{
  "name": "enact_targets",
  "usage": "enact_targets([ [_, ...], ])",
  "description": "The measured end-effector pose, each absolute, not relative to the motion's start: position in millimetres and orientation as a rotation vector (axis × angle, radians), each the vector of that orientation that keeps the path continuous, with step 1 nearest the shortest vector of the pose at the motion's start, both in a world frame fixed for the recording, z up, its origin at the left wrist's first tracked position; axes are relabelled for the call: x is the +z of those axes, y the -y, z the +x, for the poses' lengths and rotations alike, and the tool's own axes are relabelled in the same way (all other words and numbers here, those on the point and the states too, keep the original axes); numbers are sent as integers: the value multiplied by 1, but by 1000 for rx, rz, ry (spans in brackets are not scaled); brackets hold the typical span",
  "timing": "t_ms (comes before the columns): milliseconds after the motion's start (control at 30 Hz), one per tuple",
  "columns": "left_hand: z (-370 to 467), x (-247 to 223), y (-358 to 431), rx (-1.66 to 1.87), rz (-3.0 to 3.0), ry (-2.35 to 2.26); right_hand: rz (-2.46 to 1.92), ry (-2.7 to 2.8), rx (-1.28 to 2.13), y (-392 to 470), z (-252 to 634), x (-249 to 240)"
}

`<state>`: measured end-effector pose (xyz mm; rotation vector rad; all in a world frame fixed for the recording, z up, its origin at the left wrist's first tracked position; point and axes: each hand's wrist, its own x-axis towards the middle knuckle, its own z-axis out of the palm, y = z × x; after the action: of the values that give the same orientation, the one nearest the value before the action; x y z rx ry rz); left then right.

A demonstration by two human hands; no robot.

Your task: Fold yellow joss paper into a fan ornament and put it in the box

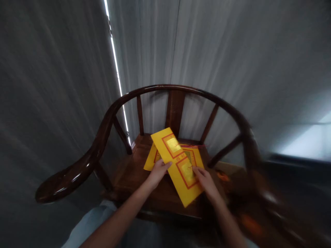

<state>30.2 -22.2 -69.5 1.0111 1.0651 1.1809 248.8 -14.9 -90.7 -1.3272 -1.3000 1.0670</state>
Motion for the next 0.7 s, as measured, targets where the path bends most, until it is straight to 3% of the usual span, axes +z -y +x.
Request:
enact_targets([
  [267, 17, -72, 24, 802, 1046, -1117, -1214, 1151, 1390, 2, 214, -94],
  [400, 20, -80, 22, 730, 1128, -1175, -1276, 1149, 1232, -7, 206, -111],
  [500, 26, -83, 20, 783, 1142, -1234, -1232, 1199, 1063, -13, 205, -122],
  [700, 27, -75, -6, 1100, 980, -1361, -1152, 1343, 1066, -15, 213, -118],
])
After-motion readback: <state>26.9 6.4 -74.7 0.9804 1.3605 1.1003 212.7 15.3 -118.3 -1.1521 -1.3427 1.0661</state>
